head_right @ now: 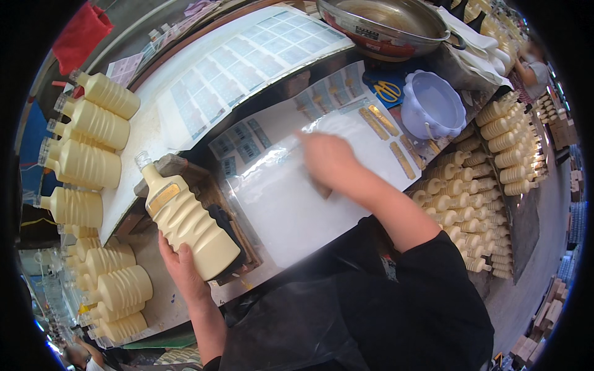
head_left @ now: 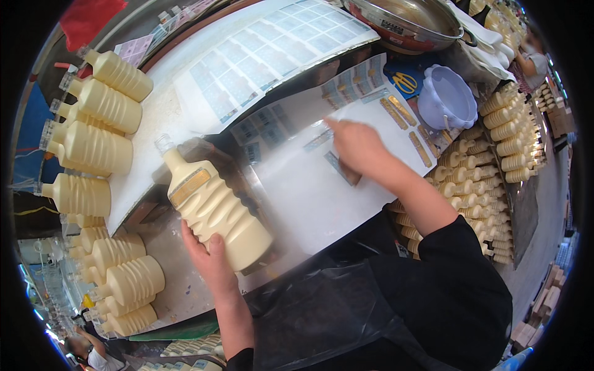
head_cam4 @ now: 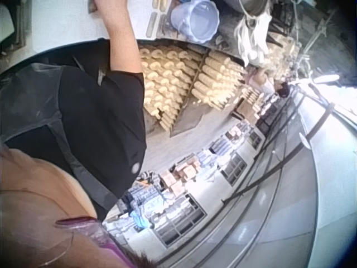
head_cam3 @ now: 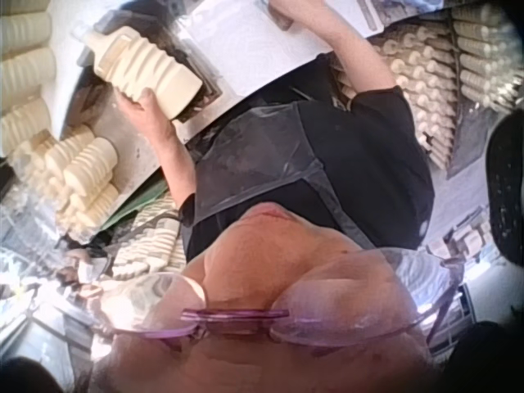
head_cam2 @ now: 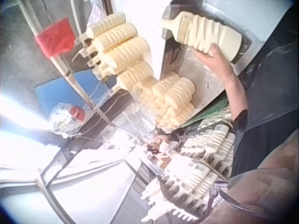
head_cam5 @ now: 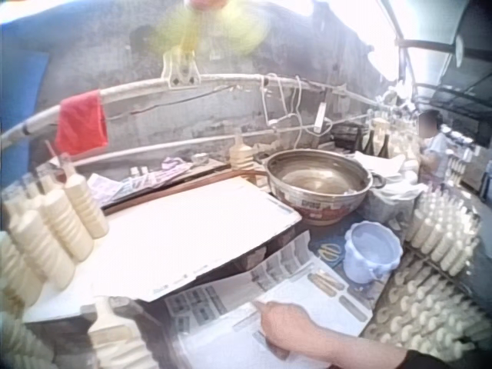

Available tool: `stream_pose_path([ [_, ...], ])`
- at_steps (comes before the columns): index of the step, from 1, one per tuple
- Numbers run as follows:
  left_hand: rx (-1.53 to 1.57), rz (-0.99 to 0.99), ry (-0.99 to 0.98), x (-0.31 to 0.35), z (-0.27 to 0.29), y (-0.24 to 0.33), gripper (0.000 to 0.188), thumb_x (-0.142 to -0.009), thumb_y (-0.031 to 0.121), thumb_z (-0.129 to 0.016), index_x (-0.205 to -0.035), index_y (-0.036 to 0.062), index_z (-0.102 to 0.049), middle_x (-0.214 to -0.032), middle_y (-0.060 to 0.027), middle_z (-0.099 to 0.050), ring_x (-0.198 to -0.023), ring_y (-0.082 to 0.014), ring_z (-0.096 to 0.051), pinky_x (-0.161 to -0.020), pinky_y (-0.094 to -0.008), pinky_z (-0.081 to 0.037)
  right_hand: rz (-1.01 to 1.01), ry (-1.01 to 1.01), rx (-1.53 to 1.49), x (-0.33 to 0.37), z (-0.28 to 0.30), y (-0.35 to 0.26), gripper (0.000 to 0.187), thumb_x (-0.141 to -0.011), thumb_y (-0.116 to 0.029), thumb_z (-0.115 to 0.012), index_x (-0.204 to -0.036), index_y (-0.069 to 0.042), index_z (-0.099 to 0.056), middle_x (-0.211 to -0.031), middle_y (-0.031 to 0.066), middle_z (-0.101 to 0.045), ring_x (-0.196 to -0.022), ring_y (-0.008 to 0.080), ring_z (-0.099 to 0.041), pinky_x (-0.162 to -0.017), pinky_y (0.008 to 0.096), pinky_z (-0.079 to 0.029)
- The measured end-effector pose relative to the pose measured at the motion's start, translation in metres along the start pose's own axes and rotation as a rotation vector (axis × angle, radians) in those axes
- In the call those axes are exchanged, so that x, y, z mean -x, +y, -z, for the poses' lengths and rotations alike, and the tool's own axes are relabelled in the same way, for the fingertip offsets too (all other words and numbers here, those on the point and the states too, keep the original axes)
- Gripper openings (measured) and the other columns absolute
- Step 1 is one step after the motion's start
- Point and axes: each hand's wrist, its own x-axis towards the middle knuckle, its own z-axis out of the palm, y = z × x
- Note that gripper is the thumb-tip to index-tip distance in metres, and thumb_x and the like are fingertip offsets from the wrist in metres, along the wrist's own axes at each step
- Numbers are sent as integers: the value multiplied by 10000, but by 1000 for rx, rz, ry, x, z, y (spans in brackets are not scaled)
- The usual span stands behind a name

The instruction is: The person applies rectangular labels to the bodies of cream-colored plastic bottles. They pick each bottle, smooth the label onto the surface, and place the labeled bottle into a metal rack. The process repeats for multiple bottles.

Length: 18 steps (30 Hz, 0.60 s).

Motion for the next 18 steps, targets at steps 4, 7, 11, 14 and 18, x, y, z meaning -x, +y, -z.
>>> stream_pose_path([
  [4,4,-14,-14,-1,1,-2,854,-904,239,-647,-1593,-56,-237,-1546,-204,-410,-1403,-295,-442,-1190,-421,-321,-108,17,101,-21,12,40,495,-900,-30,-491,-1380,-72,-607,-990,208,-686,-868,399,-689,-781,483,-549],
  [7,-3,-22,-22,-2,1,-1,861,-906,251,-652,-1594,-55,-234,-1549,-203,-407,-1404,-296,-440,-1190,-421,-322,-49,-85,236,-6,17,46,574,-860,-8,-569,-1433,-23,-537,-1020,194,-682,-878,372,-708,-762,451,-568],
  [11,4,1,-9,2,-2,2,862,-917,269,-652,-1595,-55,-230,-1551,-202,-405,-1407,-294,-437,-1186,-421,-328,-67,-216,301,49,29,34,612,-855,-23,-584,-1459,18,-491,-963,189,-667,-822,356,-710,-705,441,-573],
  [14,-9,8,-20,2,-2,4,843,-932,261,-644,-1597,-50,-230,-1549,-202,-406,-1397,-294,-447,-1181,-421,-338,-47,-239,341,102,26,28,626,-852,-44,-598,-1454,64,-468,-923,193,-660,-768,345,-709,-655,442,-575],
  [18,-60,1,0,0,1,-1,767,-972,200,-598,-1608,-6,-225,-1557,-200,-384,-1407,-291,-426,-1179,-418,-336,-60,-266,311,153,26,12,616,-851,-56,-613,-1428,103,-468,-878,193,-653,-708,336,-700,-609,446,-573],
])
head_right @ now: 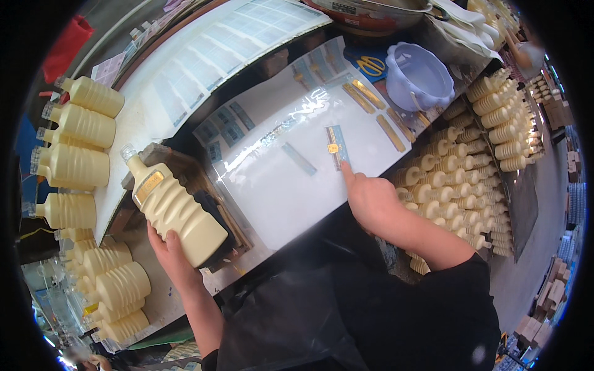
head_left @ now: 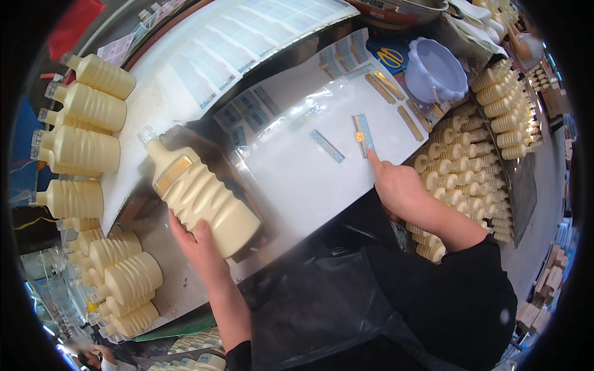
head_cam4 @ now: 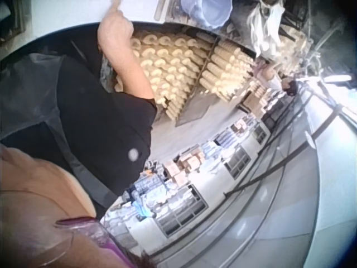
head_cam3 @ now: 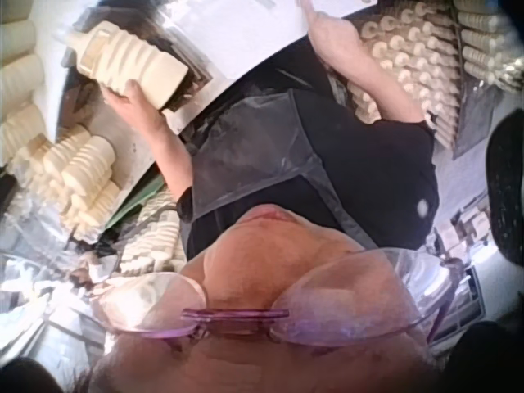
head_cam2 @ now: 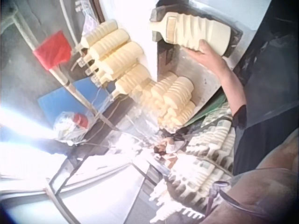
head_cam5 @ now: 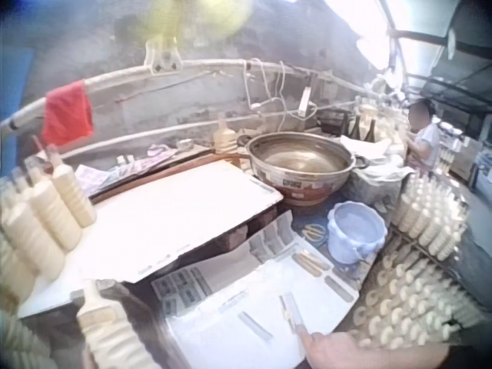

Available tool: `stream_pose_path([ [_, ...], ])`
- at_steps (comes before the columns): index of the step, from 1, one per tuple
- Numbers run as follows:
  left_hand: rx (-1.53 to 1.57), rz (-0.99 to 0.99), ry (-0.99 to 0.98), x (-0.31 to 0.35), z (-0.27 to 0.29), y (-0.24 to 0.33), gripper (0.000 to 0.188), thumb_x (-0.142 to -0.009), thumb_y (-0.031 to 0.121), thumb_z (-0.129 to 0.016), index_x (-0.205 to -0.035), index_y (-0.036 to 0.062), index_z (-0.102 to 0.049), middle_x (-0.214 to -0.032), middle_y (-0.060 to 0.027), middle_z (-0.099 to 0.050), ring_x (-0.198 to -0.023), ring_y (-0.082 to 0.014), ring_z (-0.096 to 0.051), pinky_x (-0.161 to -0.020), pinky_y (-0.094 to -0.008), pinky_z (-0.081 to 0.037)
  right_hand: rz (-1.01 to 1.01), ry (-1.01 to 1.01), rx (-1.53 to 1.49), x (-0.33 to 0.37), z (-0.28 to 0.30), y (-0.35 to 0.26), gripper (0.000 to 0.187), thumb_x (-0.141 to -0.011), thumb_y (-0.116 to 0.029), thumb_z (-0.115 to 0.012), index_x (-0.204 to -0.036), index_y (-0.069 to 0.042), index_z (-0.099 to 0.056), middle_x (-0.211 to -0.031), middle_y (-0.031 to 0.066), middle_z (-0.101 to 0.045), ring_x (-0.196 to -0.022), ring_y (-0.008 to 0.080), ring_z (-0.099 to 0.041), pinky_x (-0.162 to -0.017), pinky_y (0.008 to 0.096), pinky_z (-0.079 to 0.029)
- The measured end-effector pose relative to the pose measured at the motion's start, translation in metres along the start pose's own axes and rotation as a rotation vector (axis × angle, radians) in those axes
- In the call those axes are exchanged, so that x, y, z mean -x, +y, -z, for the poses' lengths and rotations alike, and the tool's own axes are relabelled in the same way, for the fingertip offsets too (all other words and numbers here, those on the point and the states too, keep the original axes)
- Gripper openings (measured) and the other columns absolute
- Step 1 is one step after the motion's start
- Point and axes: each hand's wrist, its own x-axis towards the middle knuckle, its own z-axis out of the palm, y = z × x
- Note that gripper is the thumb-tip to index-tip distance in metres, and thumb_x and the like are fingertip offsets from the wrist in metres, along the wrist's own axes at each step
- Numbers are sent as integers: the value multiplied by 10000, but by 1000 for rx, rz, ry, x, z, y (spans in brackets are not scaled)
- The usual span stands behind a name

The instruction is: The person applies rectangular labels to the bodies of cream-colored plastic bottles. They pick each bottle, smooth the label onto the surface, and place the labeled bottle into a metal rack. The process repeats for multiple bottles.

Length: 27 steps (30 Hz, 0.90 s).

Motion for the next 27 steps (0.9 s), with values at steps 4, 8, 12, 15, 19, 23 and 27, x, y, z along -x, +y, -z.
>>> stream_pose_path([
  [4,-54,-70,93,5,-3,4,673,-1012,149,-543,-1602,32,-243,-1543,-183,-385,-1410,-281,-407,-1180,-414,-327,-1,153,-131,13,-1,1,578,-916,-228,-687,-1429,-23,-521,-907,155,-626,-726,323,-675,-630,435,-553],
  [8,-162,-260,167,19,0,15,550,-1008,107,-551,-1524,32,-375,-1454,-140,-461,-1302,-234,-449,-1131,-390,-351,90,319,-143,27,-18,10,586,-865,-247,-776,-1387,-81,-571,-884,116,-580,-706,295,-645,-624,412,-533],
  [12,-315,-545,102,41,-2,21,314,-992,59,-587,-1299,-3,-577,-1217,-81,-571,-1054,-160,-516,-974,-300,-424,269,567,-82,27,-37,29,354,-836,-107,-785,-1177,-54,-705,-782,84,-559,-639,268,-613,-579,381,-521],
  [15,-389,-666,-60,56,-16,36,196,-920,6,-670,-1116,16,-671,-1096,-98,-620,-939,-174,-562,-848,-294,-459,230,592,-458,22,-32,30,160,-823,-39,-756,-983,-35,-754,-701,81,-558,-588,239,-594,-539,325,-489],
  [19,-551,-876,-195,58,-46,52,276,-786,46,-795,-1047,54,-708,-1037,-134,-647,-897,-294,-619,-789,-380,-499,-264,-176,-1440,13,21,-14,216,-973,-130,-671,-1100,24,-755,-677,-28,-588,-595,56,-549,-540,206,-421],
  [23,-671,-937,-229,59,-73,62,384,-697,134,-843,-1037,73,-675,-1014,-121,-619,-912,-331,-597,-813,-419,-489,8,-240,-1656,6,56,-76,348,-1026,-150,-586,-1321,15,-670,-728,-46,-564,-643,27,-501,-571,193,-406],
  [27,-797,-908,-95,55,-64,63,354,-687,129,-825,-993,70,-656,-979,-108,-601,-892,-314,-582,-802,-408,-473,217,-271,-1600,4,91,-110,376,-1014,-125,-574,-1359,5,-647,-756,-49,-553,-655,25,-494,-594,197,-414],
])
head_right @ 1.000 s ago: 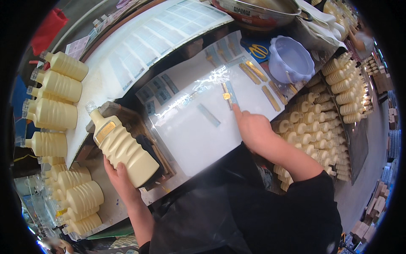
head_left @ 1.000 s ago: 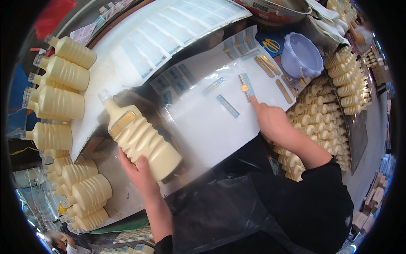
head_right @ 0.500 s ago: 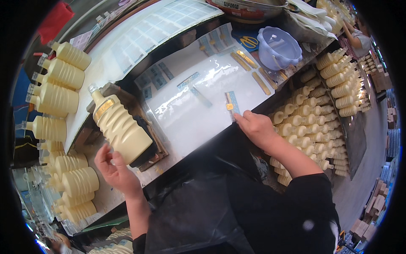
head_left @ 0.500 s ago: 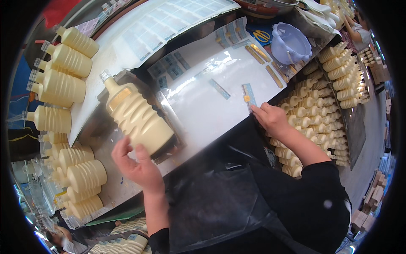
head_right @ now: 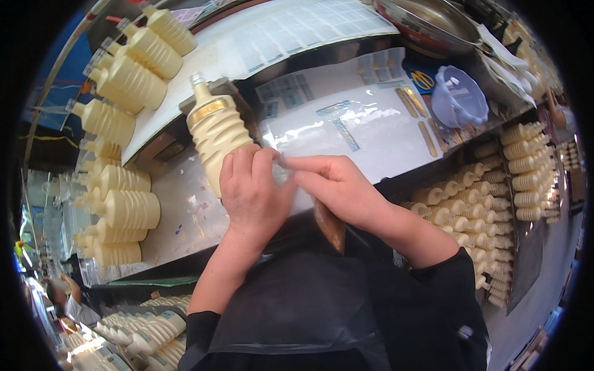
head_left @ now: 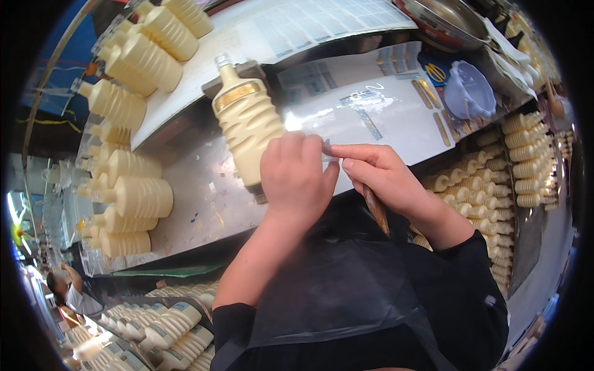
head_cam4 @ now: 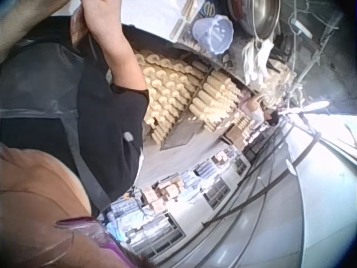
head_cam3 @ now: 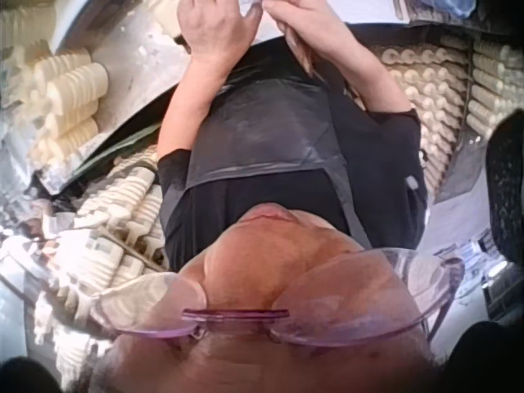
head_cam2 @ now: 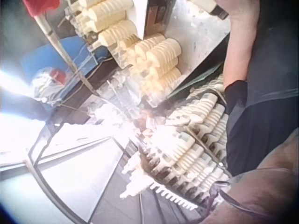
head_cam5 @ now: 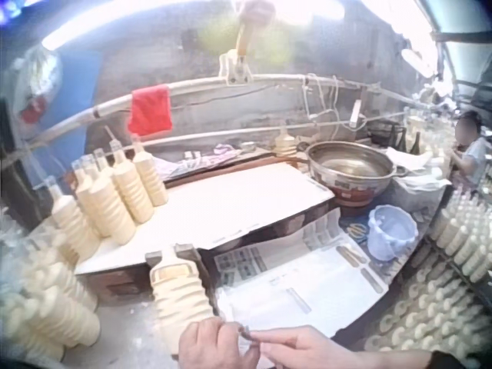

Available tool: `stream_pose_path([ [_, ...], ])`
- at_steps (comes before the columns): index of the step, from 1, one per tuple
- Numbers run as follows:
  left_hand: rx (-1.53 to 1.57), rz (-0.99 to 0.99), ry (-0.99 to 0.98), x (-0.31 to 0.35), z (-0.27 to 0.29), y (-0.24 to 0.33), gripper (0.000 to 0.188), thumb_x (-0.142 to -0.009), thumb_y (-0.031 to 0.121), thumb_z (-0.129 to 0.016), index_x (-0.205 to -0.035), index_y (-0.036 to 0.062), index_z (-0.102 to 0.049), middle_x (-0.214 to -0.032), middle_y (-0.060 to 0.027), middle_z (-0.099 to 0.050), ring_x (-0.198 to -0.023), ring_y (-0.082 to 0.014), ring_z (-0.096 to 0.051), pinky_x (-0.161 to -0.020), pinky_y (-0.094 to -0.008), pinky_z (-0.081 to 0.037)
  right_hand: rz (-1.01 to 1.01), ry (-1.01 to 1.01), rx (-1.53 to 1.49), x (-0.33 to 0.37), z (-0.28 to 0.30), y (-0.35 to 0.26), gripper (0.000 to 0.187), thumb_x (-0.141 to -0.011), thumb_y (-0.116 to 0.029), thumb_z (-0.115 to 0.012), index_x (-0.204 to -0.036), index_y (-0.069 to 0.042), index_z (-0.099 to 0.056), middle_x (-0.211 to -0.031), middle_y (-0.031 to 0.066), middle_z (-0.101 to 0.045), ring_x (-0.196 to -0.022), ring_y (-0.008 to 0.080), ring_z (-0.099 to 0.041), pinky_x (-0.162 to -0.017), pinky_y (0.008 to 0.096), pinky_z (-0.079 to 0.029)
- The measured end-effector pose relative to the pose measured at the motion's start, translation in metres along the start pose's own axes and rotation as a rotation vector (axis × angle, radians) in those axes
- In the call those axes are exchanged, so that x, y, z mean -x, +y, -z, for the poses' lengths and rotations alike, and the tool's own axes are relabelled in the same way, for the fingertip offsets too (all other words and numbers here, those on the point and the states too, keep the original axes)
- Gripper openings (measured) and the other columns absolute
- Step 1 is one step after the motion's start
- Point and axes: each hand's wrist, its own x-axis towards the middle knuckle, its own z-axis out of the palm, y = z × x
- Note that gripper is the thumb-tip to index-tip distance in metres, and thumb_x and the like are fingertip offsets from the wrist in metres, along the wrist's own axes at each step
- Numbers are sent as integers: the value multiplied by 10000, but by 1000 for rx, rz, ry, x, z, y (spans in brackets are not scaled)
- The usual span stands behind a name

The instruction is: The person applies rectangular labels to the bodies of cream-colored plastic bottles. They pick each bottle, smooth the label onto the surface, and place the labeled bottle into a metal rack. The process repeats for multiple bottles.

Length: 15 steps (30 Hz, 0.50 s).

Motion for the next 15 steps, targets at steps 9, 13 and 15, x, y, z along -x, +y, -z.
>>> stream_pose_path([
  [9,873,650,174,32,35,-25,42,-960,51,-703,-945,12,-705,-885,38,-610,-799,-51,-506,-680,-232,-402,272,-83,387,-48,-33,10,347,-915,-55,-710,-1258,-17,-675,-1153,42,-594,-790,59,-573,-698,222,-482],
  [13,1162,898,330,47,38,-39,90,-961,76,-710,-1006,1,-731,-852,45,-621,-747,-42,-461,-675,-205,-363,-18,-244,-36,-66,-39,25,106,-956,-68,-694,-1023,12,-714,-1104,25,-624,-899,80,-591,-827,241,-473],
  [15,1149,972,343,54,37,-45,88,-959,77,-715,-1004,3,-731,-849,41,-623,-753,-41,-475,-686,-208,-372,-31,-188,19,-69,-37,20,120,-979,-88,-669,-1021,18,-709,-1020,-4,-634,-888,51,-571,-787,231,-463],
])
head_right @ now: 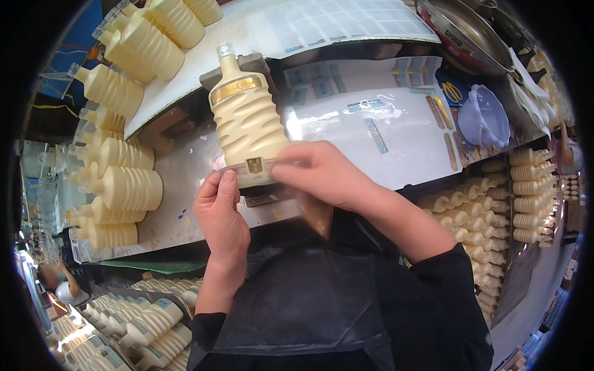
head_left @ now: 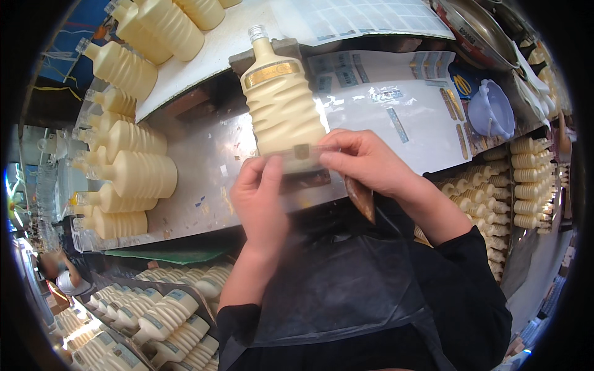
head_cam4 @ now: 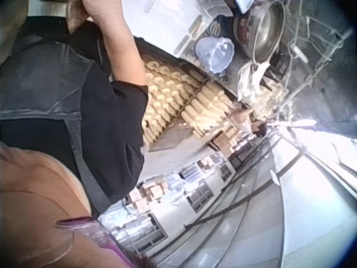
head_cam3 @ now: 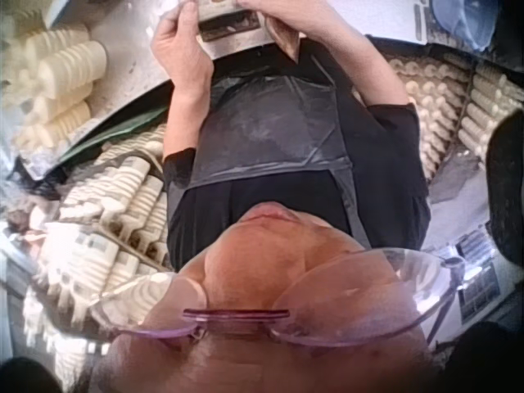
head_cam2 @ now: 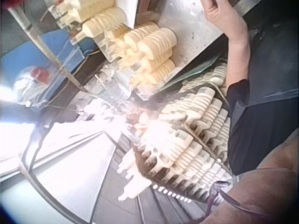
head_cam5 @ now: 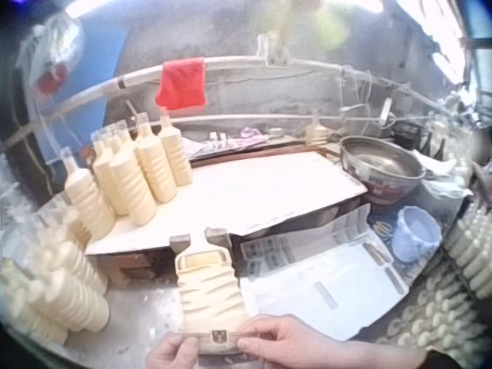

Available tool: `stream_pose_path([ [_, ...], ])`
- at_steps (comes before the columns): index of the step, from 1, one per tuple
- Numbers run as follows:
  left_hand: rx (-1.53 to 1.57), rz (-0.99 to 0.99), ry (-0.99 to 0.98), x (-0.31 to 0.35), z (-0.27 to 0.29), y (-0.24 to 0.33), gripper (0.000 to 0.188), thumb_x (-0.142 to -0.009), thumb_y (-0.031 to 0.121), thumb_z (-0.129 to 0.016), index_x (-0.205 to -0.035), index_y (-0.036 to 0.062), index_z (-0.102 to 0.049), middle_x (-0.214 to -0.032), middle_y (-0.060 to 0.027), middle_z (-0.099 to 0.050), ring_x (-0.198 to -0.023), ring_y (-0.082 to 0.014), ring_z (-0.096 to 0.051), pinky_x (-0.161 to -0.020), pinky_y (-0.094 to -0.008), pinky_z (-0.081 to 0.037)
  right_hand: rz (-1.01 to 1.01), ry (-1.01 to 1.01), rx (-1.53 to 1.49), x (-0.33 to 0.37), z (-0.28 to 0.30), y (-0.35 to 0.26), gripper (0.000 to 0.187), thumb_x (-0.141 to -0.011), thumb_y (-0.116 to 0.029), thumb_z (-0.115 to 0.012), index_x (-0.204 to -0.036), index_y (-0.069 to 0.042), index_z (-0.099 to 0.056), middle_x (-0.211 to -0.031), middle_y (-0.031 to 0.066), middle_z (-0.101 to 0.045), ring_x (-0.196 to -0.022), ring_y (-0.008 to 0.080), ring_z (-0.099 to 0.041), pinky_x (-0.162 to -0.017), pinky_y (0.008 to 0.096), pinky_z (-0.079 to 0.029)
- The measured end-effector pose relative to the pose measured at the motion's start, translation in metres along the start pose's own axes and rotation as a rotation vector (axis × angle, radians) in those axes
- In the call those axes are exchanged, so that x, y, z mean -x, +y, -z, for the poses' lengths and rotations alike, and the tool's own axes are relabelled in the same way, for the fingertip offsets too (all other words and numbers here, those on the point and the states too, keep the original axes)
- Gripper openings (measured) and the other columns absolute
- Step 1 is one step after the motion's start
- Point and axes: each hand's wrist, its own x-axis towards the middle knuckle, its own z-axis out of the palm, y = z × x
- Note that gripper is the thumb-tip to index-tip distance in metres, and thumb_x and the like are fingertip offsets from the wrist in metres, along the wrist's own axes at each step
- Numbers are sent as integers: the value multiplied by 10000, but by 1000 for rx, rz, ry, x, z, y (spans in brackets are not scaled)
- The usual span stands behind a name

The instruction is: The person applies rectangular labels to the bodies of cream-colored plastic bottles. They pick each bottle, smooth the label onto the surface, and place the labeled bottle into a metal rack. The process repeats for multiple bottles.

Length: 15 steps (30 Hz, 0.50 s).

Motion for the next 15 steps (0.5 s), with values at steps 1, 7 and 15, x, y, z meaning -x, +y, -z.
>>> stream_pose_path([
  [1,-2,25,24,-1,3,-3,87,-958,77,-718,-1003,4,-730,-847,39,-624,-756,-41,-482,-691,-209,-376,2,45,66,0,2,-4,128,-986,-98,-663,-1020,16,-709,-982,-11,-640,-872,43,-570,-765,227,-463],
  [7,-230,-19,45,-3,30,-36,105,-936,70,-731,-902,-1,-661,-941,-7,-606,-854,-85,-543,-807,-245,-456,-167,121,203,-1,-3,-23,144,-969,-146,-691,-964,-4,-670,-835,-22,-653,-674,4,-553,-583,190,-430],
  [15,-299,-126,37,-12,34,-34,116,-898,36,-726,-862,1,-621,-997,-34,-546,-859,-107,-516,-813,-253,-454,37,235,302,-11,-11,9,158,-937,-151,-704,-920,0,-665,-792,-9,-650,-673,26,-576,-587,217,-453],
])
